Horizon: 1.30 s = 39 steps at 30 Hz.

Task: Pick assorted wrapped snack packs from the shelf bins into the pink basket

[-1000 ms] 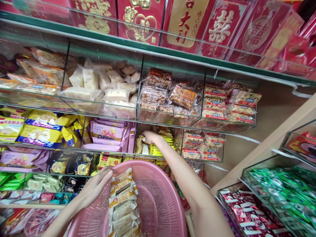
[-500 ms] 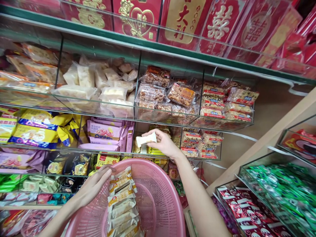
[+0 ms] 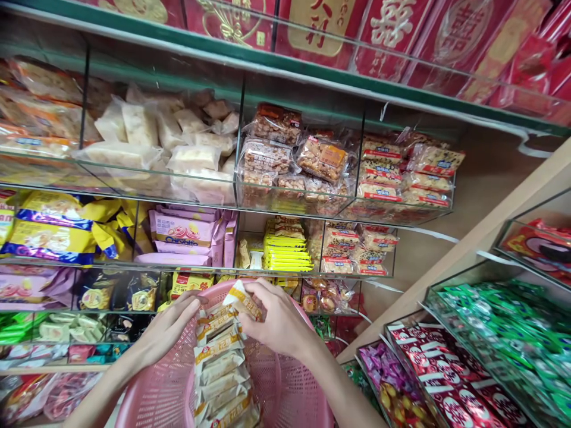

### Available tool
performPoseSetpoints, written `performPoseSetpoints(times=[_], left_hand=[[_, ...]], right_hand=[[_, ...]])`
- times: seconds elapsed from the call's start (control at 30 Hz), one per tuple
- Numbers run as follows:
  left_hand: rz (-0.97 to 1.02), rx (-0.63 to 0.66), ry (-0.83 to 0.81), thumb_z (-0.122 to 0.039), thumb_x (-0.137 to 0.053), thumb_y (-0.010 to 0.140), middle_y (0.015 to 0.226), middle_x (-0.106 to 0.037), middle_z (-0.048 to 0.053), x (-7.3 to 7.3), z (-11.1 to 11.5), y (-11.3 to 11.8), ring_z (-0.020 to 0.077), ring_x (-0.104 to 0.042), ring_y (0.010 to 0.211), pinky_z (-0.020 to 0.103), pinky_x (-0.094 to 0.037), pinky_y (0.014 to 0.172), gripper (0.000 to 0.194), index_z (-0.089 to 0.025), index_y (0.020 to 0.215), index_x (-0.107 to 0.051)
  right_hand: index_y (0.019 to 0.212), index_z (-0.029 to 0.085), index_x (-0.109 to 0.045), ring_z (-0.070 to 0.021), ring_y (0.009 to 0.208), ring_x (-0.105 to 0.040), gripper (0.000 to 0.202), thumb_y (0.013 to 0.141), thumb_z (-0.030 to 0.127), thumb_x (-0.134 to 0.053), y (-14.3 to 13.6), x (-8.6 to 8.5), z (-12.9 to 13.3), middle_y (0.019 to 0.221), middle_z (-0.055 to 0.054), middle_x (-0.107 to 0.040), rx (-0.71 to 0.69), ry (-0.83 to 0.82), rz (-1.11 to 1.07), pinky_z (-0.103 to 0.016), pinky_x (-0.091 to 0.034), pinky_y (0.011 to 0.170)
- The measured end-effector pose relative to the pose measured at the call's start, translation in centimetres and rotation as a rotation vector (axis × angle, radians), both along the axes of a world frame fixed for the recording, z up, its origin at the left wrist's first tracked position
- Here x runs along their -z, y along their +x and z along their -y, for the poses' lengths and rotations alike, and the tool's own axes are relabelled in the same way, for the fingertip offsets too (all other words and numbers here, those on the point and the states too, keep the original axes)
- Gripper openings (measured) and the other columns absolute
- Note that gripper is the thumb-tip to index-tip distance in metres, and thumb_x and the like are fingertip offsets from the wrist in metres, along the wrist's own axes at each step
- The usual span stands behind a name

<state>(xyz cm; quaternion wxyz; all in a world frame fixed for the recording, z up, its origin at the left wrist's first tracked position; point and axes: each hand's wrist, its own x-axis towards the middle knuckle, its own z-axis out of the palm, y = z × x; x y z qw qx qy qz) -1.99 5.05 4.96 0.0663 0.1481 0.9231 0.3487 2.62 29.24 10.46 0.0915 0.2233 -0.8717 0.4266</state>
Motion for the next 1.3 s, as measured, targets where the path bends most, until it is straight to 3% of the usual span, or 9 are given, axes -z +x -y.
performPoseSetpoints(times=[0.1, 0.23, 0.47, 0.6, 0.73, 0.87, 1.0, 1.17, 1.3], left_hand=[[-0.013, 0.041, 0.046, -0.056, -0.021, 0.087, 0.11, -0.058, 0.004, 0.0, -0.1, 0.0, 0.0213, -0.058, 0.1, 0.036, -0.04, 0.093, 0.052, -0.024, 0.099, -0.06], [-0.03, 0.065, 0.07, -0.054, -0.022, 0.088, 0.108, -0.058, 0.004, 0.2, -0.1, 0.2, 0.0207, -0.056, 0.1, 0.036, -0.04, 0.093, 0.051, -0.023, 0.102, -0.06], [-0.013, 0.03, 0.009, -0.056, -0.022, 0.087, 0.123, -0.055, 0.004, 0.1, -0.2, 0.2, 0.0231, -0.055, 0.109, 0.037, -0.038, 0.097, 0.052, -0.024, 0.098, -0.061], [-0.008, 0.03, -0.003, -0.057, -0.02, 0.087, 0.122, -0.055, 0.004, 0.1, 0.0, 0.2, 0.0236, -0.055, 0.108, 0.037, -0.037, 0.097, 0.054, -0.023, 0.096, -0.06], [-0.017, 0.045, -0.002, -0.056, -0.021, 0.087, 0.113, -0.058, 0.003, 0.3, 0.2, -0.1, 0.0211, -0.058, 0.102, 0.035, -0.037, 0.096, 0.051, -0.024, 0.098, -0.059], [-0.027, 0.058, 0.009, -0.054, -0.021, 0.088, 0.11, -0.057, 0.003, 0.6, 0.1, -0.4, 0.0198, -0.057, 0.1, 0.034, -0.038, 0.095, 0.05, -0.023, 0.097, -0.059], [-0.025, 0.07, 0.016, -0.054, -0.021, 0.088, 0.11, -0.057, 0.003, 0.5, -0.1, -0.6, 0.02, -0.057, 0.099, 0.034, -0.038, 0.094, 0.05, -0.023, 0.097, -0.058], [-0.032, 0.068, -0.006, -0.055, -0.02, 0.088, 0.109, -0.058, 0.003, 0.5, 0.0, -0.4, 0.0206, -0.058, 0.098, 0.035, -0.039, 0.094, 0.05, -0.023, 0.094, -0.058], [-0.027, 0.068, -0.012, -0.055, -0.021, 0.087, 0.108, -0.058, 0.003, 0.7, 0.3, -0.3, 0.021, -0.058, 0.1, 0.036, -0.039, 0.095, 0.05, -0.023, 0.093, -0.058]], right_hand=[[0.108, 0.025, -0.055, -0.0185, 0.102, -0.053, 0.032, 0.077, 0.02, -0.058, 0.6, -0.1, 0.5, 0.108, -0.002, -0.062, 0.026, 0.182, -0.074, -0.035, -0.037, 0.091], [0.107, 0.026, -0.056, -0.0208, 0.102, -0.053, 0.03, 0.078, 0.026, -0.058, 0.8, 0.2, 0.5, 0.106, -0.002, -0.064, 0.019, 0.242, -0.044, -0.039, -0.035, 0.094], [0.136, 0.03, -0.031, -0.0163, 0.085, -0.056, 0.066, 0.077, 0.024, -0.06, 1.4, 1.7, -0.1, 0.097, -0.001, -0.06, -0.01, -0.096, 0.245, -0.032, -0.044, 0.081], [0.13, 0.028, -0.041, -0.0175, 0.093, -0.054, 0.06, 0.075, 0.03, -0.065, 3.0, 3.0, -1.1, 0.103, -0.002, -0.059, -0.008, -0.222, 0.418, -0.032, -0.042, 0.085], [0.134, 0.029, -0.032, -0.0197, 0.098, -0.054, 0.077, 0.069, 0.038, -0.072, 5.7, 4.5, -1.7, 0.11, -0.004, -0.057, 0.055, -0.361, 0.587, -0.032, -0.043, 0.084], [0.108, 0.023, -0.051, -0.0169, 0.084, -0.058, 0.056, 0.062, 0.043, -0.076, 8.8, 7.5, -1.0, 0.093, -0.001, -0.06, 0.081, -0.468, 0.829, -0.026, -0.046, 0.069], [0.09, 0.019, -0.048, -0.0109, 0.056, -0.056, 0.05, 0.061, 0.052, -0.073, 10.5, 10.7, 0.2, 0.074, 0.001, -0.062, 0.117, -0.649, 1.077, -0.023, -0.044, 0.053], [0.081, 0.02, -0.046, -0.0108, 0.057, -0.057, 0.046, 0.061, 0.051, -0.072, 10.6, 11.9, 0.5, 0.071, 0.002, -0.063, 0.113, -0.605, 1.089, -0.024, -0.043, 0.057], [0.074, 0.02, -0.044, -0.0107, 0.065, -0.053, 0.04, 0.056, 0.037, -0.075, 10.2, 12.5, 0.6, 0.07, 0.005, -0.057, 0.083, -0.544, 0.964, -0.022, -0.037, 0.06]])
